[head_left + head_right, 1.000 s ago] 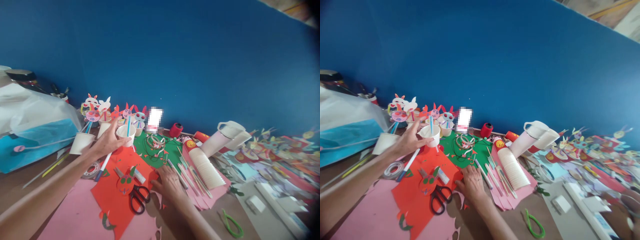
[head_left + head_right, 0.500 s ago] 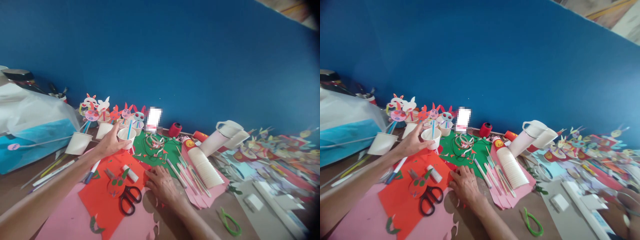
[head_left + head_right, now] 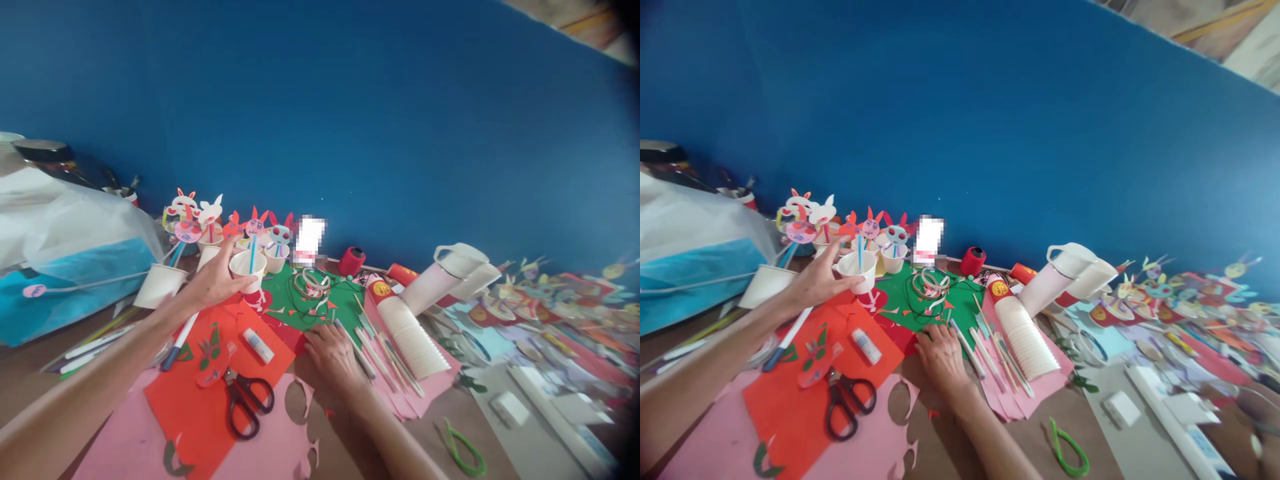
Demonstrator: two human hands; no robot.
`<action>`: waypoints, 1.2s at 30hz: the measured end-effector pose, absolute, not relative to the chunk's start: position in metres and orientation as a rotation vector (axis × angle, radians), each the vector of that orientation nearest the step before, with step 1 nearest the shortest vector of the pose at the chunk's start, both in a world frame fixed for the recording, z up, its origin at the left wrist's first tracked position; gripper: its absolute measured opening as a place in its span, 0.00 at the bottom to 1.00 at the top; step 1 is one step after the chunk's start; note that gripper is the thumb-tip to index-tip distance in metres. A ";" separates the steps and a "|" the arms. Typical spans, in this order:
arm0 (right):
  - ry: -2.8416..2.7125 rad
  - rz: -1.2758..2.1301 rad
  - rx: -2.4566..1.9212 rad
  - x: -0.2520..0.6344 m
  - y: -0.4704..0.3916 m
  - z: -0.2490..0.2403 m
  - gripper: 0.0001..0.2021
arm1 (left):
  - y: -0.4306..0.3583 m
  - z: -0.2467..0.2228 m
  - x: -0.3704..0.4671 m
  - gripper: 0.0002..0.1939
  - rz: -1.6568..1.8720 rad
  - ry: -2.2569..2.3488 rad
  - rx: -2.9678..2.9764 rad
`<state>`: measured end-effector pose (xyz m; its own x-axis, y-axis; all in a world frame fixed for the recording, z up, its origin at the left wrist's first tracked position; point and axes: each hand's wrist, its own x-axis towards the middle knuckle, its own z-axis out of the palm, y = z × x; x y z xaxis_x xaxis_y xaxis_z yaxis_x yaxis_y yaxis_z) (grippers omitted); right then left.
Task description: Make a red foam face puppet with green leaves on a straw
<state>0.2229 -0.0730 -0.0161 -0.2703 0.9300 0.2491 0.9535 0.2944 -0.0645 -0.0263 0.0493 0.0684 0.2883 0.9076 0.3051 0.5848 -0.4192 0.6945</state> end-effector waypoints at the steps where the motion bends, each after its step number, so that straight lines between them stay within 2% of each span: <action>1: -2.371 -0.166 -1.733 0.222 -0.071 -0.015 0.07 | 0.049 0.070 -0.028 0.42 0.929 1.346 2.112; 8: -2.665 -0.289 -1.824 0.210 -0.059 -0.002 0.05 | 0.050 0.065 -0.028 0.42 0.794 1.350 2.139; 13: -2.675 -0.304 -1.854 0.198 -0.055 0.000 0.06 | 0.053 0.055 -0.022 0.43 0.768 1.422 2.161; 23: -2.713 -0.328 -1.851 0.194 -0.051 0.002 0.06 | 0.052 0.042 -0.007 0.37 0.886 1.364 2.191; 36: -2.748 -0.345 -1.868 0.176 -0.039 0.000 0.06 | 0.054 0.038 -0.006 0.37 0.812 1.399 2.247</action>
